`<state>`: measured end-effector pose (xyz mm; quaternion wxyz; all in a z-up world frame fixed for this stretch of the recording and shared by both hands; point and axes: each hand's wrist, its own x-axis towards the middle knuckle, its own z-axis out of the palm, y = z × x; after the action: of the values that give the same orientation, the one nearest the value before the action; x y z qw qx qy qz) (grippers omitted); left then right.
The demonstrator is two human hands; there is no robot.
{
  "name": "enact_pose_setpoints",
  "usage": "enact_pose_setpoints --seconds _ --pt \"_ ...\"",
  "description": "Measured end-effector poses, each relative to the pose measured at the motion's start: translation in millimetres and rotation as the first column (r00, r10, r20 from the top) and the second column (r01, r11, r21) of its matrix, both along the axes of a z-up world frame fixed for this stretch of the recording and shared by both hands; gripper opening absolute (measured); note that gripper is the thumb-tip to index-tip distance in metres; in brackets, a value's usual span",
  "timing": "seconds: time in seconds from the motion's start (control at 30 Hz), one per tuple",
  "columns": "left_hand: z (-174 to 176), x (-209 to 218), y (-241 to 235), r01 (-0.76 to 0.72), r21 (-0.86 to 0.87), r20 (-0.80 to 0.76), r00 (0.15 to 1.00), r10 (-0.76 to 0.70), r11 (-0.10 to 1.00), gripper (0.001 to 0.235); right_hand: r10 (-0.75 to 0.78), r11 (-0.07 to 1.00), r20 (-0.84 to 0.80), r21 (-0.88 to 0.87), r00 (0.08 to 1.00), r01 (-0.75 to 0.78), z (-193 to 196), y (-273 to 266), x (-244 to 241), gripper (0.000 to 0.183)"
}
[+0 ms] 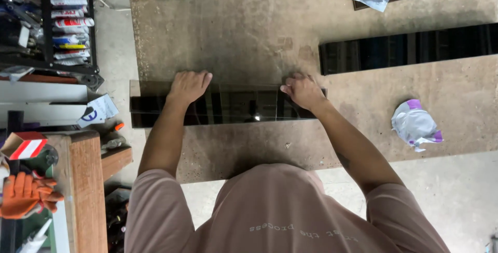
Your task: Cleaning long acrylic panels with a cloth on a workbench
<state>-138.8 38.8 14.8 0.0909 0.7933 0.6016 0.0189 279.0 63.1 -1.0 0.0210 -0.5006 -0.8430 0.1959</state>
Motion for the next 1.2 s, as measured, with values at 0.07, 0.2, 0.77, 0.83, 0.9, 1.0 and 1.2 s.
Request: enact_pose_setpoints --seconds 0.07,0.2,0.77,0.83,0.9,1.0,1.2 --pt "12.6 0.1 5.0 -0.015 -0.186 0.019 1.000 0.019 0.982 0.057 -0.019 1.000 0.008 0.014 1.000 0.019 -4.0 0.9 -0.9 0.025" --pt "41.2 5.6 10.4 -0.024 -0.260 -0.022 1.000 0.019 0.965 0.067 -0.048 0.998 0.015 0.028 0.999 0.047 12.2 -2.1 -3.8 0.034" --pt "112.7 129.8 -34.1 -0.001 -0.512 0.121 0.990 0.074 0.859 0.089 -0.528 0.630 -0.675 -0.718 0.515 -0.296 180.2 -232.0 126.6 0.017" --pt "123.3 197.7 -23.5 0.017 -0.526 0.105 0.994 0.044 0.850 0.084 -0.644 0.630 -0.737 -0.662 0.204 -0.405 166.5 -243.4 126.7 0.043" --pt "131.1 264.0 -20.0 0.041 -0.537 0.095 0.995 0.012 0.842 0.079 -0.690 0.669 -0.713 -0.562 -0.125 -0.487 145.5 -251.8 123.1 0.078" --pt "144.8 352.9 -17.7 0.118 -0.551 0.185 0.983 -0.017 0.826 0.072 -0.643 0.756 -0.582 -0.588 -0.498 -0.287 120.3 -244.9 121.4 0.092" --pt "148.7 455.4 -15.7 0.054 -0.569 0.135 0.990 0.028 0.821 0.067 -0.435 0.558 -0.244 -0.828 -0.867 -0.047 117.8 -218.5 171.3 0.034"
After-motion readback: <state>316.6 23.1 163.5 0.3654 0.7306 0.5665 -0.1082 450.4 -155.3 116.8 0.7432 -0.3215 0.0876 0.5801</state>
